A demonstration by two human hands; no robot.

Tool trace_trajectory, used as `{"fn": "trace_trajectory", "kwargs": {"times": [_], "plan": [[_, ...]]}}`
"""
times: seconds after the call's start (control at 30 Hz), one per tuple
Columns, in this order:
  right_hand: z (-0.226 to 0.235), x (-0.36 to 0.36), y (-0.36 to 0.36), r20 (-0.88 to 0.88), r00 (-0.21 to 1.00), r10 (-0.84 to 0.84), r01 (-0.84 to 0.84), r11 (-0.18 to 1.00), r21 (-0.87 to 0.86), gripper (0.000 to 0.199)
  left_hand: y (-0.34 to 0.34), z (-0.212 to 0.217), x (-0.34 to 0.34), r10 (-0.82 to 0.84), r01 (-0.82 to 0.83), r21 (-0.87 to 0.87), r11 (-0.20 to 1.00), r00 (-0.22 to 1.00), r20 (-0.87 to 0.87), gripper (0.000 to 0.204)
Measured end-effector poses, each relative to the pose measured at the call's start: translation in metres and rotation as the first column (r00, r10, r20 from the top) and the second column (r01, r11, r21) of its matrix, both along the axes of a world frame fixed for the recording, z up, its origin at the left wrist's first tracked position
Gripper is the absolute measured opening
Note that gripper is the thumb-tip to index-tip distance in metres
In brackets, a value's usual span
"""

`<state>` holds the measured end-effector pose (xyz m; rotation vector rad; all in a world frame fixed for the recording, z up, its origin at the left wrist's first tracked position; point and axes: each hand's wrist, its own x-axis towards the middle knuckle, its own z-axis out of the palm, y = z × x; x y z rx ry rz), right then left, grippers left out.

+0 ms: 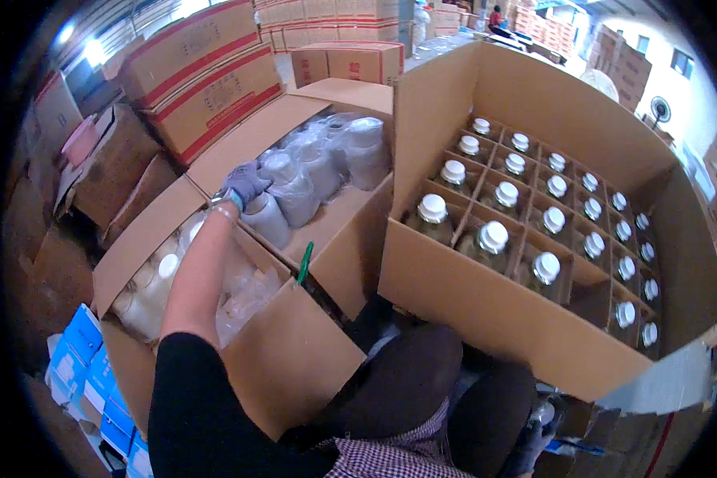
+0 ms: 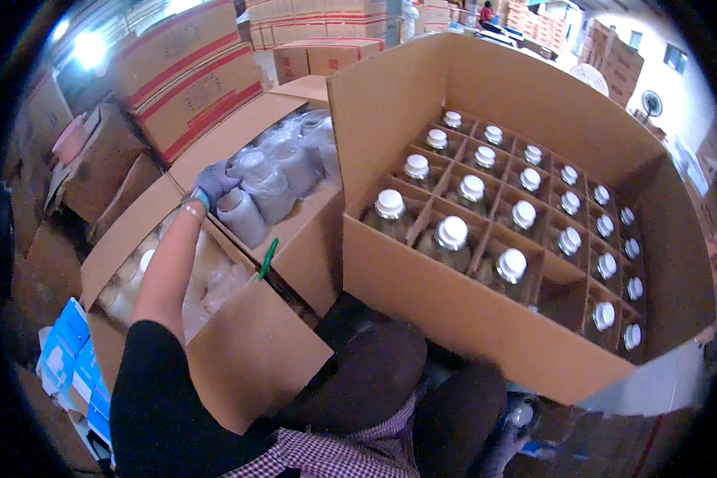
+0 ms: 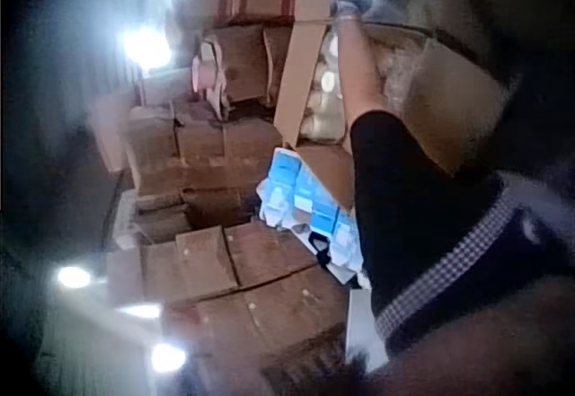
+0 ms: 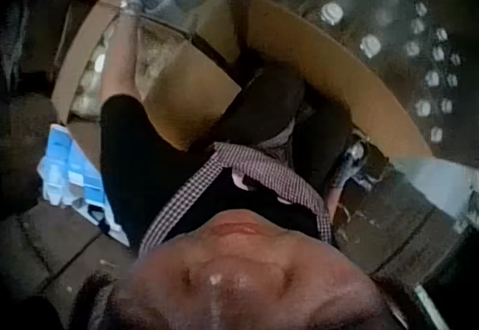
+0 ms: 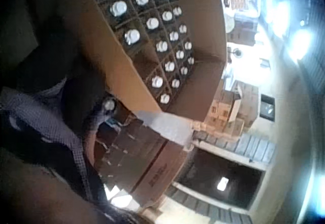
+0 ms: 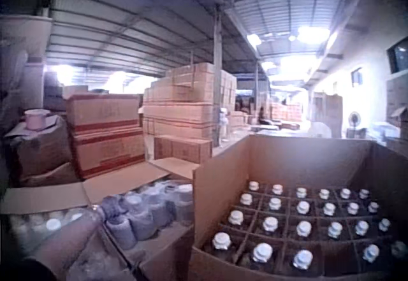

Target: The person unpacks a cardboard box, removes protective foam, and places white caps onto small bottles arranged in a grid. They then assemble a larger white container by inserting a cap and a ring, and place the assembled unit into a plastic bag.

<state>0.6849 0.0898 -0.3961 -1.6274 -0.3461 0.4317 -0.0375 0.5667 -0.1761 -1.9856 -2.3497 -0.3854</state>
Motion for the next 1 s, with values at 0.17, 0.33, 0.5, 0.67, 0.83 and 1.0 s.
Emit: {"fn": "trace_trajectory", "kwargs": {"times": [0.17,0.33,0.5,0.67,0.83,1.0], "plan": [[-0.040,0.044,-0.013,-0.134,0.985,0.112,-0.126,0.987,-0.102,0.063,0.070,-0.084,-0.105,0.194,-0.192,0.030,0.981,0.977,-0.085,0.088],[-0.033,0.049,-0.025,0.000,0.999,0.046,-0.044,0.960,-0.276,0.063,0.052,-0.075,-0.031,0.356,-0.358,-0.184,0.916,0.933,-0.043,0.096],[-0.033,0.054,0.007,0.206,0.949,0.240,-0.187,0.950,-0.250,0.061,-0.011,0.016,-0.008,0.231,-0.231,0.116,0.966,0.973,0.020,0.085],[0.152,-0.060,0.070,0.252,0.940,0.231,-0.253,0.966,0.059,0.060,-0.150,0.164,0.069,-0.189,0.246,0.512,0.823,0.969,-0.161,0.071],[0.257,-0.145,0.058,0.329,0.721,0.610,-0.693,0.653,0.306,0.082,-0.305,0.249,0.233,-0.698,0.731,0.390,0.560,0.670,-0.255,0.064],[0.286,-0.180,0.023,0.625,0.447,0.640,-0.887,0.404,0.222,0.107,-0.378,0.162,0.349,-0.938,0.984,0.035,0.176,0.157,0.310,0.072]]}}
